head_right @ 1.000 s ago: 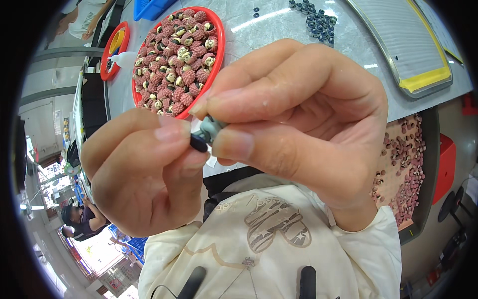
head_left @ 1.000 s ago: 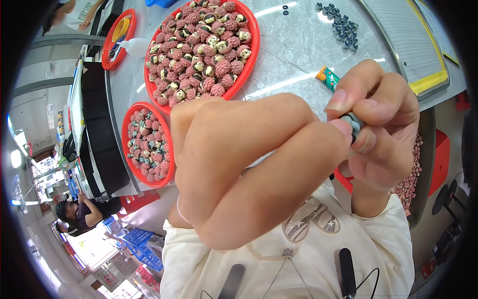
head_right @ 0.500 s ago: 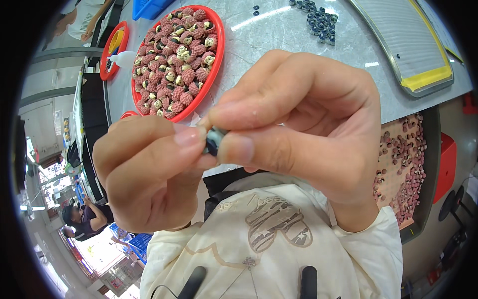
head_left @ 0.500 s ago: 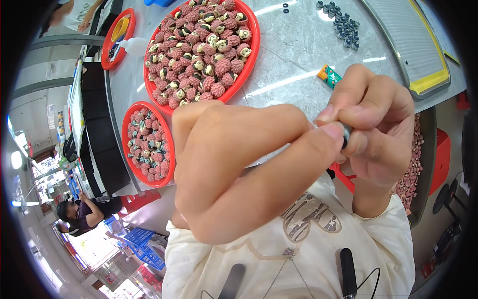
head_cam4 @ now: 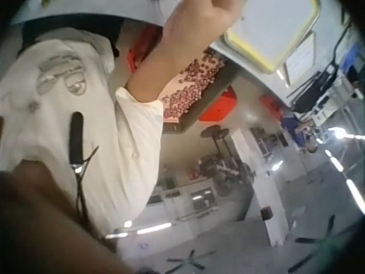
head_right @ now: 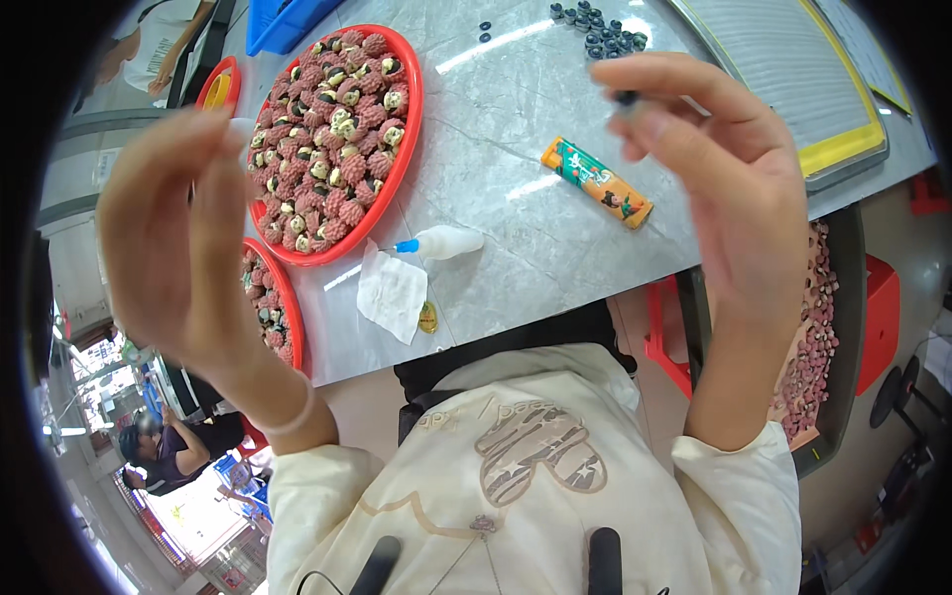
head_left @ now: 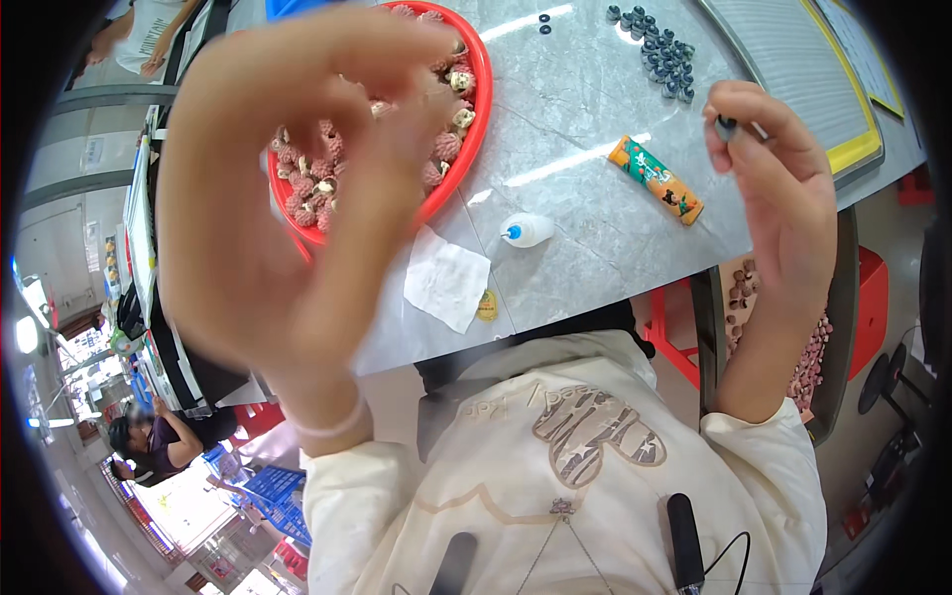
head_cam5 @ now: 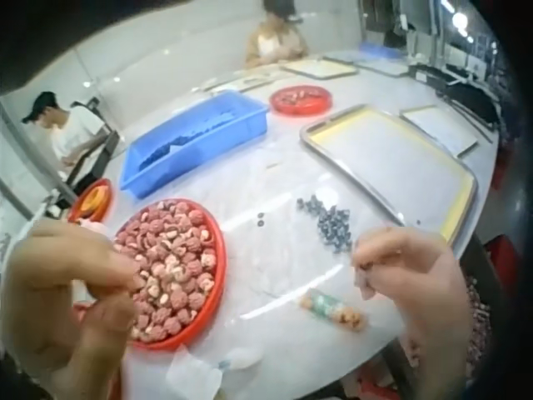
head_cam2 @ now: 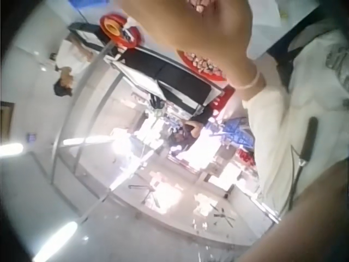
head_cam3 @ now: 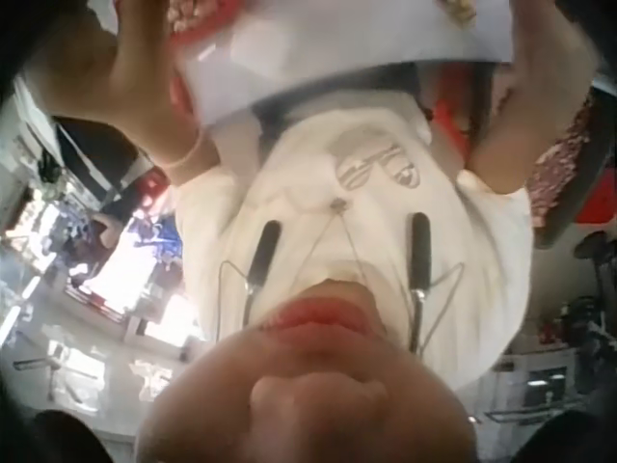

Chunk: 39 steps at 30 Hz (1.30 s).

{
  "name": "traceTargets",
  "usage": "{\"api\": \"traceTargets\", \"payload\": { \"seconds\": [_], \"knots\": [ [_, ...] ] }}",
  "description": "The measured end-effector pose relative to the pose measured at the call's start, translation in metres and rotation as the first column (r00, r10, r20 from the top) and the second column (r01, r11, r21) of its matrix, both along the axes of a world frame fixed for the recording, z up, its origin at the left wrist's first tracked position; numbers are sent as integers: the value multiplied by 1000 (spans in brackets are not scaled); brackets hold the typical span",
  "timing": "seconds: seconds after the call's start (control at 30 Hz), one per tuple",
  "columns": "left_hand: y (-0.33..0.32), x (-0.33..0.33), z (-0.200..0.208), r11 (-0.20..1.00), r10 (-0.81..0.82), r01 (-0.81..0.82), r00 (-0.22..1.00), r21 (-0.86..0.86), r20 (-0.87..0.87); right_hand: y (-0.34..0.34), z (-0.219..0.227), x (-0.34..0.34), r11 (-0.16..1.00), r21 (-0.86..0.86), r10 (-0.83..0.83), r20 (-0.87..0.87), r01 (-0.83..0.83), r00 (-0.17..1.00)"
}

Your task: The person attaches small rings onto plastic parts by hand. The person then applies glue to figurine heads with a squeeze bottle, connects the assembled parts to the heads, and places the figurines into a tray.

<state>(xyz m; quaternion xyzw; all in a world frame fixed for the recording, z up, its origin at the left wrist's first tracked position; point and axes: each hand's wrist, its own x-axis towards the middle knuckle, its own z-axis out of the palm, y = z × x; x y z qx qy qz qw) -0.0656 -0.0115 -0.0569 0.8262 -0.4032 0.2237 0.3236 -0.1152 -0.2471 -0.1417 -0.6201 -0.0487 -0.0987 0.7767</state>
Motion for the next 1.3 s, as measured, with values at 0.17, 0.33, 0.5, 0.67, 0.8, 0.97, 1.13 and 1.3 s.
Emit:
{"api": "traceTargets", "payload": {
  "seconds": [0.17, 0.33, 0.5, 0.67, 0.8, 0.97, 1.13, 1.3],
  "knots": [
    [-22, 62, -20, 960, -49, 89, 987, 265, -154, -18, -21, 11, 803, -478, -421, -35, 355, 907],
    [-48, 99, -54, 859, -38, 60, 998, 509, -54, -7, -27, 26, 522, -767, -475, 104, 375, 874],
    [-63, 110, -77, 817, -155, 17, 969, 576, 191, -13, -23, 31, 648, -696, -394, 41, 309, 918],
    [-67, 111, -79, 753, -206, -26, 939, 658, 274, -28, -21, 43, 613, -696, -450, 79, 372, 889],
    [-67, 110, -80, 759, -214, -52, 922, 650, 324, -26, -24, 59, 487, -809, -389, 137, 330, 911],
    [-62, 87, -59, 910, -2, 57, 991, 410, -135, -24, -28, 63, 390, -859, -356, 192, 332, 914],
    [-37, 58, -32, 982, 42, 50, 882, 182, -470, -28, -31, 62, 369, -849, -345, 253, 379, 904],
    [-8, 21, -11, 976, -105, -84, 629, -201, -770, -35, -25, 53, 589, -713, -369, 184, 382, 911]
  ]
}}
